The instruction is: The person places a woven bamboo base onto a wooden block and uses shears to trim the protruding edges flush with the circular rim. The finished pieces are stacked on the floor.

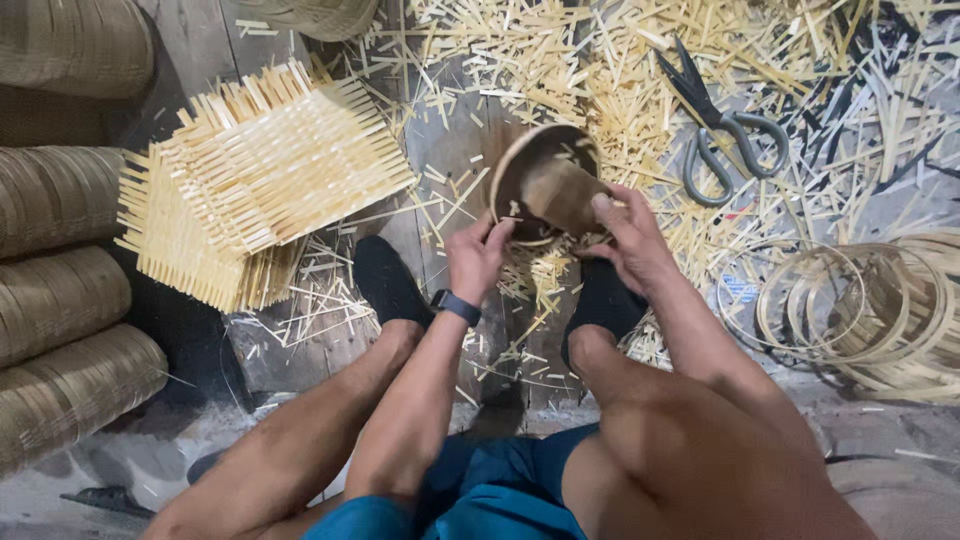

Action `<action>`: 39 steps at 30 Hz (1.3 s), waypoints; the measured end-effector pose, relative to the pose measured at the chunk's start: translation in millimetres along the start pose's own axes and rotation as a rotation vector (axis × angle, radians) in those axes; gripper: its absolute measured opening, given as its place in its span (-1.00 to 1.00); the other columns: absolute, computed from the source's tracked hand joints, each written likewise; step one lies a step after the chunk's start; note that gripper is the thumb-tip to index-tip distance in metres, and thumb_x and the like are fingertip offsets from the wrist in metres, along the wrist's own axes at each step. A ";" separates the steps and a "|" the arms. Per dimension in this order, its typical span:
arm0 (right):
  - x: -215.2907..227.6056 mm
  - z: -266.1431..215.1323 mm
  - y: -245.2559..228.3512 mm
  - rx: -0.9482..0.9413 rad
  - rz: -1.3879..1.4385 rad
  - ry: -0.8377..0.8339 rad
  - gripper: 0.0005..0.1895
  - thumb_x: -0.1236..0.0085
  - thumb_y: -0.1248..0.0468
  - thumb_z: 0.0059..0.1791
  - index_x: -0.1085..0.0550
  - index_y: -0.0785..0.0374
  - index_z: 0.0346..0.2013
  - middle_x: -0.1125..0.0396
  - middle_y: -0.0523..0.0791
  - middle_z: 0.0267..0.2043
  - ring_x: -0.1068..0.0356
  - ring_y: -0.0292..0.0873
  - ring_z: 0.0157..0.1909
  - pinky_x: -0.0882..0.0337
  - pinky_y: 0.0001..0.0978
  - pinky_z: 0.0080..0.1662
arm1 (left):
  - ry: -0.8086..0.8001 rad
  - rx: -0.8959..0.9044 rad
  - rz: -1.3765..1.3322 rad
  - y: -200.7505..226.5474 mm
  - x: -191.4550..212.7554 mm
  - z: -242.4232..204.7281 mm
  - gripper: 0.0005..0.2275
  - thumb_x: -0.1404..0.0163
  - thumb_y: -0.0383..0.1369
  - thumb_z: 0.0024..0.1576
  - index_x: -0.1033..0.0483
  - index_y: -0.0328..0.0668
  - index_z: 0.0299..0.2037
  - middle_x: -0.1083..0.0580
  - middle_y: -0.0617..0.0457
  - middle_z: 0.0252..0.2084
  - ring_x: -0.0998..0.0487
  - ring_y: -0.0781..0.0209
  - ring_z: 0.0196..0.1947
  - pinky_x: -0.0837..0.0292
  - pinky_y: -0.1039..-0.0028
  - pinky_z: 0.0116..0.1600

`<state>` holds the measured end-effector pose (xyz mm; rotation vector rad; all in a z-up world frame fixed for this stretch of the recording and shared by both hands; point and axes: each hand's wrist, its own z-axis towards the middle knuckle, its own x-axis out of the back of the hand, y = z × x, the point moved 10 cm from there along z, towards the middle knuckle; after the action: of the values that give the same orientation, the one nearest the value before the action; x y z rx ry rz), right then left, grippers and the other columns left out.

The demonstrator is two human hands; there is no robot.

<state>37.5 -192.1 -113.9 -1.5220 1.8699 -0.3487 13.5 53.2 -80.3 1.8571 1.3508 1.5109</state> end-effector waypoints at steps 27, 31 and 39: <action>96.5 2.0 -120.6 0.565 -1.161 0.637 0.01 -0.54 0.03 -0.27 -0.15 0.29 0.28 -0.13 0.15 0.24 -0.18 0.18 0.29 -0.27 -0.01 0.28 | 0.180 0.424 -0.985 -145.0 -21.6 45.2 -0.72 0.06 -0.28 0.42 -0.44 -0.45 0.05 -0.50 -0.02 -0.27 -0.48 0.17 -0.39 -0.40 0.38 -0.35; 109.3 11.9 -102.1 0.490 -1.352 0.704 0.04 -0.55 0.00 -0.30 -0.17 0.31 0.27 -0.12 0.16 0.18 -0.12 0.26 0.26 -0.21 0.09 0.26 | 0.231 0.337 -0.380 -96.5 14.6 24.9 -0.74 -0.03 -0.44 0.20 -0.52 -0.30 0.08 -0.61 -0.08 -0.22 -0.66 0.10 -0.26 -0.58 0.33 -0.14; 108.5 13.9 -97.3 0.474 -1.374 0.666 0.04 -0.55 -0.01 -0.32 -0.21 0.30 0.29 -0.13 0.18 0.18 -0.14 0.29 0.25 -0.22 0.12 0.20 | -0.112 -0.809 0.757 46.2 25.9 8.2 -0.82 -0.12 -0.43 0.00 -0.59 -0.09 -0.18 -0.55 -0.10 0.15 -0.48 -0.24 0.22 -0.42 0.17 0.21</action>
<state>111.7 -317.7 -102.6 -2.2269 0.6497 -1.9124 39.5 56.0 -33.5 1.8748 -0.1263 1.8433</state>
